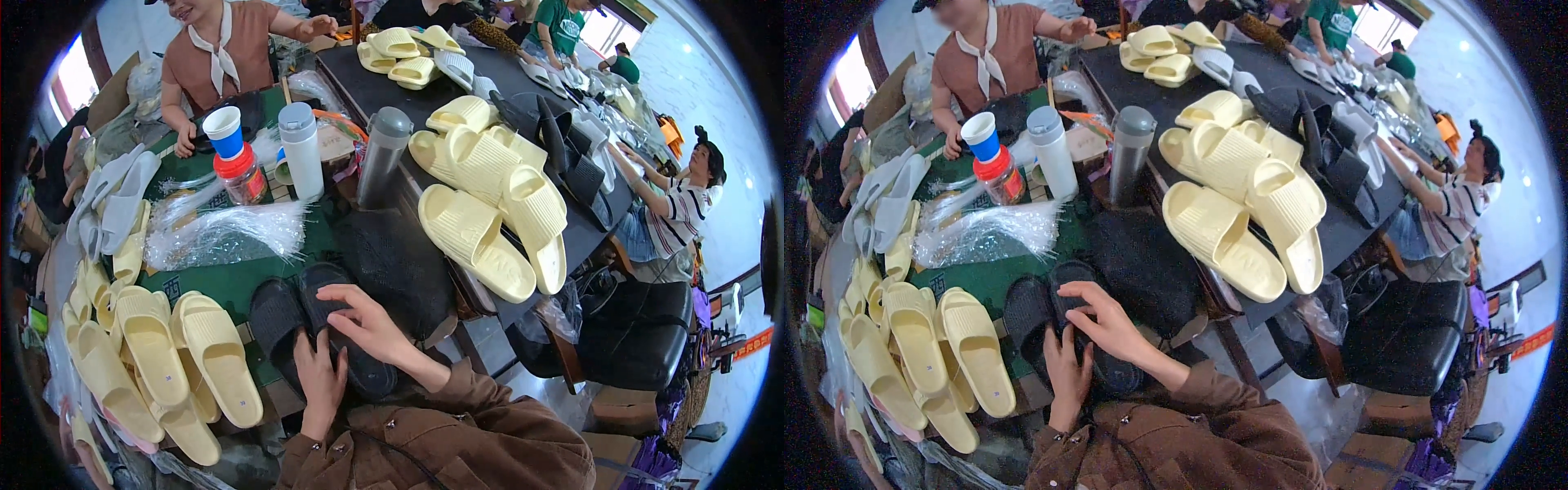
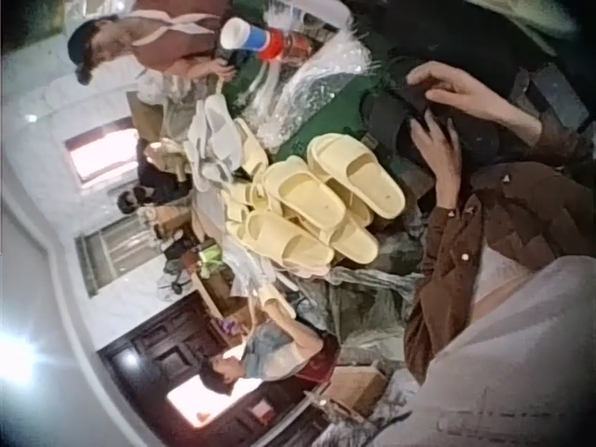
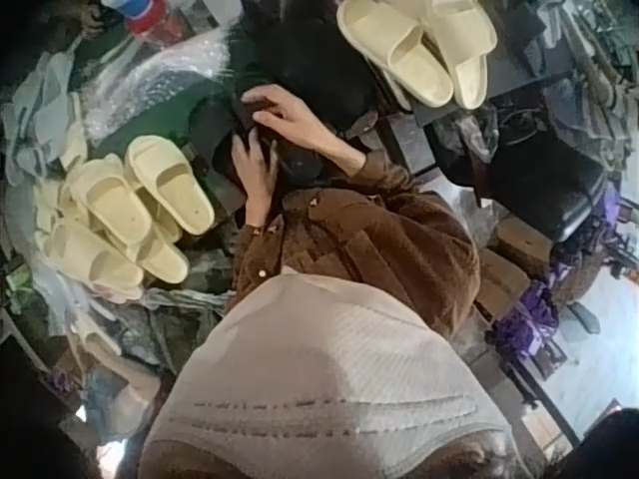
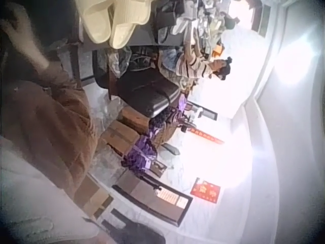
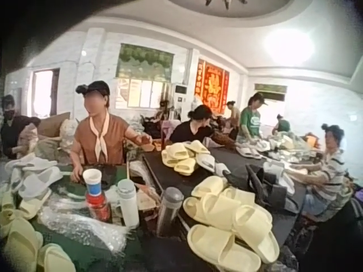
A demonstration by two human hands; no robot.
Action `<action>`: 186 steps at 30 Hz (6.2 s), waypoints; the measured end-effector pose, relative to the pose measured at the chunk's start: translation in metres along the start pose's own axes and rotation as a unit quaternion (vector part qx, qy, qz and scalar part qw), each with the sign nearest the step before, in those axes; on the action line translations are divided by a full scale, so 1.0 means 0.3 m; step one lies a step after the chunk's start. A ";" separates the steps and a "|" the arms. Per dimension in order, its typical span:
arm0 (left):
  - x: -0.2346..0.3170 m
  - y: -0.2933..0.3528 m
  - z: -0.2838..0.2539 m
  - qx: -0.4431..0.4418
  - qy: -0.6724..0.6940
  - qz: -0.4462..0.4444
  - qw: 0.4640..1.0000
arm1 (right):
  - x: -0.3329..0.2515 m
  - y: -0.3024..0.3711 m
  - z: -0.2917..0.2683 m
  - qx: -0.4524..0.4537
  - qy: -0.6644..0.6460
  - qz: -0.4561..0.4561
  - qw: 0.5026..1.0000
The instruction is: Assembling and inspecting yellow and black slippers in a production workshop.
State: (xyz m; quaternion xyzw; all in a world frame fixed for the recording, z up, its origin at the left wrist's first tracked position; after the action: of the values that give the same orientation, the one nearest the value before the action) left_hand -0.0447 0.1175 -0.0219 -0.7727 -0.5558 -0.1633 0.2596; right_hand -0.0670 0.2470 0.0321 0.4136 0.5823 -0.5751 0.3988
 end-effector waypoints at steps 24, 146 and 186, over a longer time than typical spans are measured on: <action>-0.002 -0.005 0.002 -0.023 0.016 -0.006 1.000 | -0.373 0.280 -0.697 0.432 0.536 -0.105 0.717; -0.019 -0.012 0.007 -0.043 0.027 -0.029 0.998 | -0.276 0.074 -0.707 0.215 0.703 -0.061 0.675; -0.023 0.014 -0.015 0.042 0.077 0.019 0.996 | -0.322 0.154 -0.827 0.335 0.631 -0.058 0.698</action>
State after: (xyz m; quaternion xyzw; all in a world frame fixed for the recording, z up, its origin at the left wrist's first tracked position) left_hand -0.0427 0.1086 -0.0229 -0.7564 -0.5257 -0.1939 0.3374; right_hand 0.0119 0.4927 0.1123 0.7510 0.4895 -0.3582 -0.2611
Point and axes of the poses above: each hand's wrist, its own y-axis away from the middle knuckle, its own z-axis out of the palm, x = y × z, the point moved 7 cm from there along -y, towards the middle knuckle, and after that the axes turned 9 degrees about -z, right-handed, at the moved point
